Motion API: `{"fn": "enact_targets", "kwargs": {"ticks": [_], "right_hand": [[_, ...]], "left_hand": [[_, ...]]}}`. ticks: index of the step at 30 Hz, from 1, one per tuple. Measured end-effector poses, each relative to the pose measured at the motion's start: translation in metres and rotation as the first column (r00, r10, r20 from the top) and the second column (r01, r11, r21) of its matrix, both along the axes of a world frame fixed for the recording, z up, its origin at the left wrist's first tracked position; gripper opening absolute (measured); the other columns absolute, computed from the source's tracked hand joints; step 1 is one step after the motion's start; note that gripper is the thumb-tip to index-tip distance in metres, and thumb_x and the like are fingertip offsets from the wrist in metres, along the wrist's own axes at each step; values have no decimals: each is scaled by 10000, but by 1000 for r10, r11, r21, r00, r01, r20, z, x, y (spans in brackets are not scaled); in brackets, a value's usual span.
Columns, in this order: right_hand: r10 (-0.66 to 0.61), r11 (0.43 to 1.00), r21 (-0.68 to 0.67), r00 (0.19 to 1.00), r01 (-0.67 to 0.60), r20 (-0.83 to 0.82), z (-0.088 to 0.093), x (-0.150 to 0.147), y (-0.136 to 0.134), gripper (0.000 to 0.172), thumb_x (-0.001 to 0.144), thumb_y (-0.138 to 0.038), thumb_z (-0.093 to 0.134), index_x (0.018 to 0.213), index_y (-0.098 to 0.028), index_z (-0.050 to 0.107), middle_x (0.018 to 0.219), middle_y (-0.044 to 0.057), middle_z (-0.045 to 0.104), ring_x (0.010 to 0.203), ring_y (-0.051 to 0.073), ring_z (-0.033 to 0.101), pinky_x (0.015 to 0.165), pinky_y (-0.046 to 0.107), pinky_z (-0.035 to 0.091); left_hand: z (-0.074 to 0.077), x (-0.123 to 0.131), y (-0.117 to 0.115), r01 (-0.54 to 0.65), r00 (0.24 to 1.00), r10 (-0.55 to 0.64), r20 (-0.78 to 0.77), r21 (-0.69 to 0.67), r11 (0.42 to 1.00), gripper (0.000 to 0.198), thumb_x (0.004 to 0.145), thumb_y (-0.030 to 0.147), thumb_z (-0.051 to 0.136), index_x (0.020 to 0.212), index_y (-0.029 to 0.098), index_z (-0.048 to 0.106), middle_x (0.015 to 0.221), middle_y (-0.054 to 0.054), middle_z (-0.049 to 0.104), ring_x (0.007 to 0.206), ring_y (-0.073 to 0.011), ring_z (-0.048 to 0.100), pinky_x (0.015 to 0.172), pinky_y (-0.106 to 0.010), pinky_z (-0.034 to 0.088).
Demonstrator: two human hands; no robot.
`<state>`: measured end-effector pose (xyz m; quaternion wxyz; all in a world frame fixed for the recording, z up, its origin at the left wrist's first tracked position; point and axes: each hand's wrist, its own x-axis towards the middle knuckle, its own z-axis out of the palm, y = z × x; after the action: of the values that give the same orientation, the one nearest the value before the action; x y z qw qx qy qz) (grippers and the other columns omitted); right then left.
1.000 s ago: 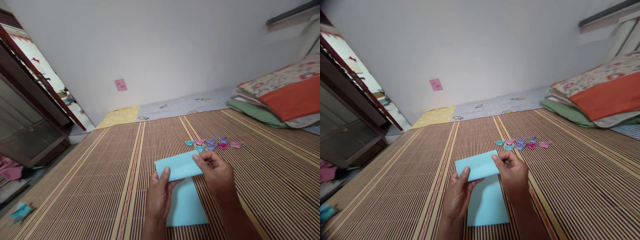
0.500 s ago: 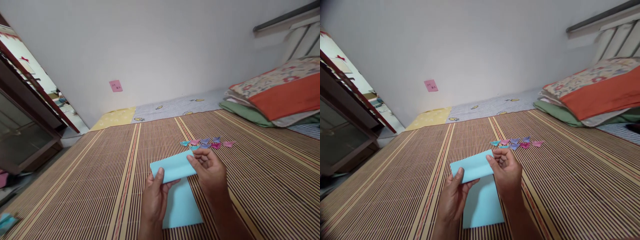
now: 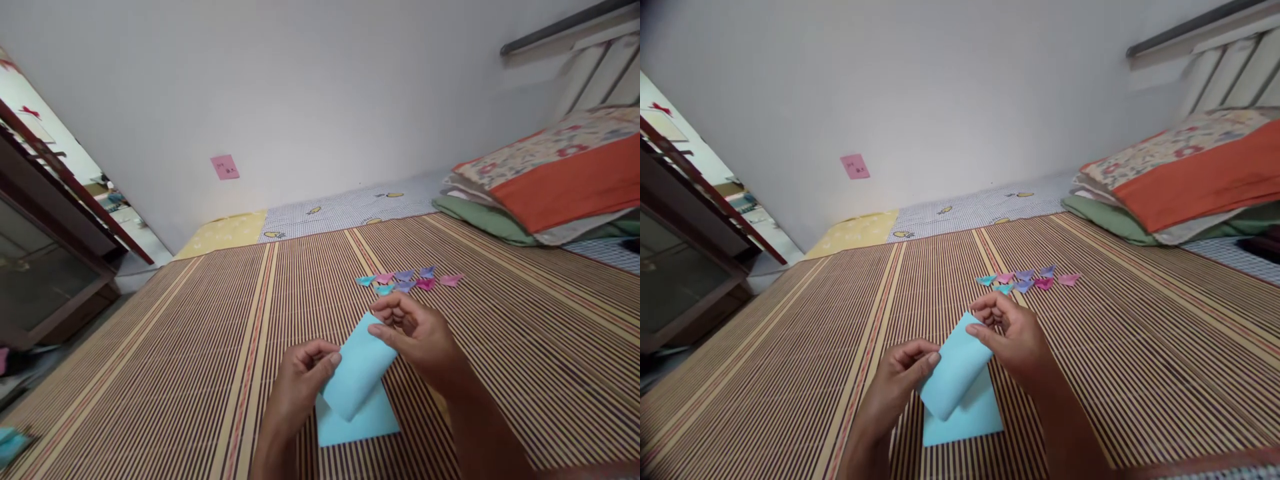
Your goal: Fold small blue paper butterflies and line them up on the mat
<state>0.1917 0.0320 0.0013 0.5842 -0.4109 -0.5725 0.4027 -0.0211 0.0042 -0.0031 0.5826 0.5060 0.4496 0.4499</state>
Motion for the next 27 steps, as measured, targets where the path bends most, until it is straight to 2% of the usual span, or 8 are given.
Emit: {"fn": "enact_targets", "kwargs": {"ticks": [4, 8, 12, 17, 22, 27], "right_hand": [[81, 997, 8, 988, -83, 133, 5, 0, -4, 188, 750, -214, 773, 925, -208, 706, 793, 3, 682, 767, 182, 655, 693, 283, 524], [84, 996, 28, 981, -90, 175, 5, 0, -3, 192, 756, -209, 768, 937, -217, 704, 798, -5, 681, 766, 175, 653, 692, 272, 525], [62, 998, 19, 983, -66, 171, 0, -3, 0, 200, 777, -236, 770, 959, -210, 693, 818, 5, 684, 779, 176, 657, 705, 277, 525], [110, 992, -69, 994, -108, 27, -3, -11, 3, 298, 792, -350, 777, 1020, -196, 665, 858, 31, 704, 779, 187, 668, 666, 280, 526], [162, 979, -118, 986, -165, -38, -6, -18, 5, 220, 790, -372, 762, 790, -180, 657, 685, -10, 627, 654, 157, 602, 594, 257, 480], [146, 981, -120, 987, -153, -62, -7, -23, 4, 252, 847, -395, 705, 744, -173, 649, 661, -19, 586, 617, 135, 536, 560, 240, 426]], "left_hand": [[4, 8, -5, 77, 995, -77, -59, -7, 997, 298, 794, 450, 763, 766, 153, 765, 620, -7, 569, 547, -107, 420, 521, -215, 294], [2, 14, -5, 92, 992, -92, -86, -5, 996, 311, 817, 448, 732, 717, 153, 729, 599, 12, 509, 539, -102, 384, 514, -219, 266], [-1, 15, -2, 28, 996, -27, -86, 16, 999, 312, 816, 441, 734, 722, 143, 727, 607, 10, 517, 547, -104, 395, 519, -221, 278], [-1, 16, -2, -119, 993, 120, -14, 54, 991, 311, 807, 444, 749, 746, 139, 733, 636, -3, 569, 577, -111, 440, 536, -216, 327], [-4, 18, -2, -233, 968, 230, 97, 15, 972, 303, 788, 434, 777, 755, 139, 711, 641, 1, 585, 593, -117, 491, 556, -216, 388], [-9, 17, 0, -246, 963, 245, 110, -2, 969, 307, 773, 431, 796, 785, 133, 723, 659, -3, 607, 588, -110, 498, 555, -211, 403]]}}
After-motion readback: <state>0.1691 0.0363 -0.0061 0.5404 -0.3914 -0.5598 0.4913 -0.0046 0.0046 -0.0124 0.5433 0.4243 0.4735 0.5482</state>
